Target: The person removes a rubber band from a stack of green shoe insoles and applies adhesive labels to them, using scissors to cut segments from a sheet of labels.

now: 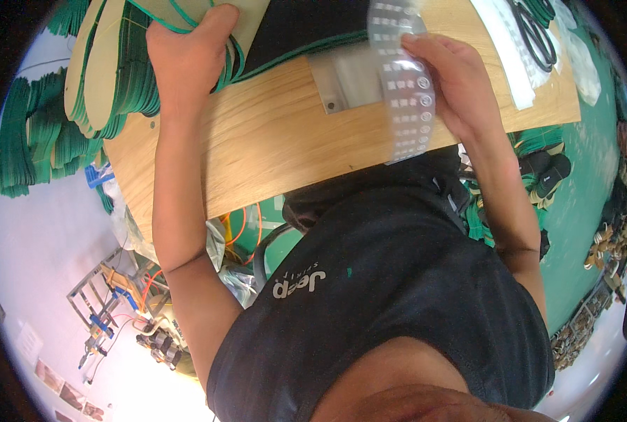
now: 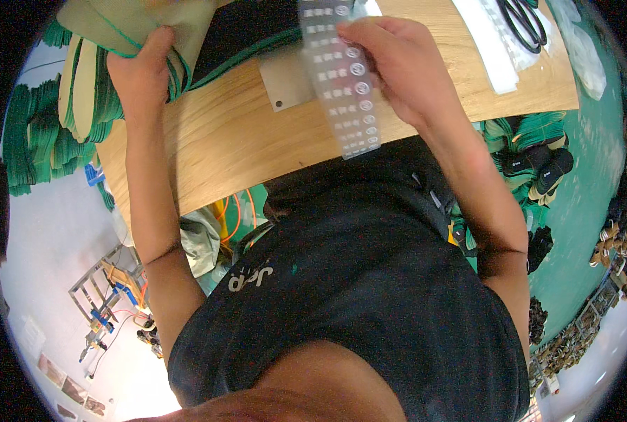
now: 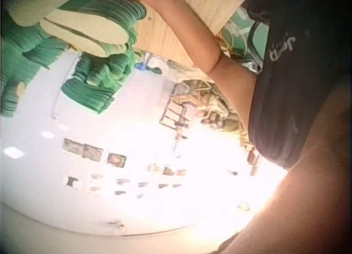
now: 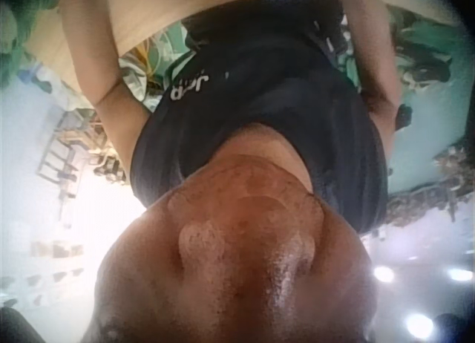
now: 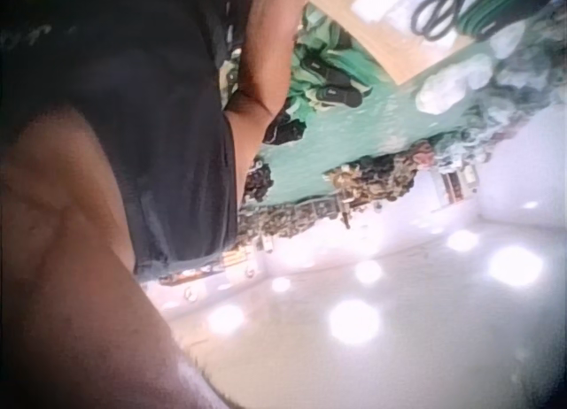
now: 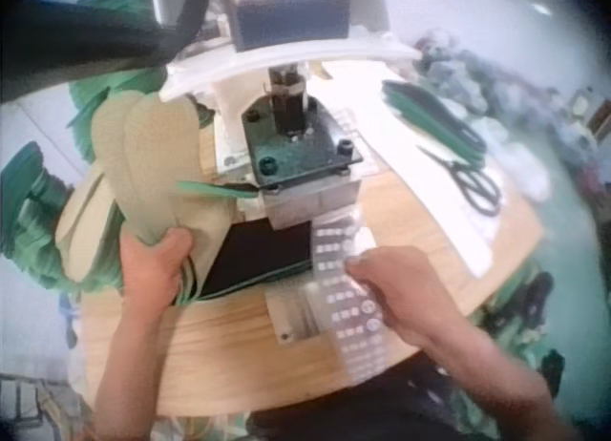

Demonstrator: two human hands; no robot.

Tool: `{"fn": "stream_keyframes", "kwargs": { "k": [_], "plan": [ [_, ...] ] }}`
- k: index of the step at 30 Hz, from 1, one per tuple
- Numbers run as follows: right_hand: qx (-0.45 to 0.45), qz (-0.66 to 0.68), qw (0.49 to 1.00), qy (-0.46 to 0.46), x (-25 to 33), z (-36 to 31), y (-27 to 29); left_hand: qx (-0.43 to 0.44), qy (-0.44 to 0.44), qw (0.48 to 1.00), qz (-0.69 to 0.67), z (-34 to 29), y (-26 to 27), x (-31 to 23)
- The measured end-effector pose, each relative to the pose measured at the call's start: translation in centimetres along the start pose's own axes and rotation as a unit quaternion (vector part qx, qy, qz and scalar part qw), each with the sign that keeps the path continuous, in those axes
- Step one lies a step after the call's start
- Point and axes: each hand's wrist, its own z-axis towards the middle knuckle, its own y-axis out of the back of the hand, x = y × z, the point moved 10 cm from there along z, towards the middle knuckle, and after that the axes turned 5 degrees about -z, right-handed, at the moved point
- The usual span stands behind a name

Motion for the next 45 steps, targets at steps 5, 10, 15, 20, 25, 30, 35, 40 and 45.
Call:
{"fn": "stream_keyframes", "kwargs": {
  "k": [5,10,15,20,25,30,35,40,45],
  "plan": [
    [0.034,-0.012,0.999,-0.033,-0.7,0.6,-1.4,0.004,-0.002,1.0,0.022,0.2,0.2,0.2],
    [0.014,0.022,0.996,-0.09,-1.8,-2.2,-1.6,0.039,0.021,0.999,-0.005,-0.2,-0.6,0.0],
    [0.021,-0.001,1.0,-0.021,0.4,-0.5,-1.5,0.017,0.005,1.0,0.015,-0.1,-0.1,0.4],
    [0.009,-0.034,0.999,0.001,-0.6,2.3,0.3,0.03,0.006,0.998,0.048,0.2,-0.1,0.7],
    [0.036,-0.027,0.999,-0.002,-1.3,2.8,0.4,0.001,-0.014,0.997,0.071,-0.3,0.0,-0.4],
    [0.04,-0.015,0.999,0.005,-1.2,2.7,0.1,0.013,-0.009,0.997,0.078,-0.3,0.0,-0.3],
    [0.019,-0.022,1.0,-0.001,-1.1,2.5,0.3,0.019,-0.023,0.998,0.06,-0.5,0.0,-0.3],
    [0.034,-0.013,0.999,-0.016,-1.3,2.7,0.1,0.057,0.001,0.993,0.101,-1.0,-0.9,0.4],
    [0.019,-0.032,0.999,-0.007,-1.4,2.4,0.2,0.221,0.031,0.967,0.123,-2.7,-6.0,-1.7]
  ]
}}
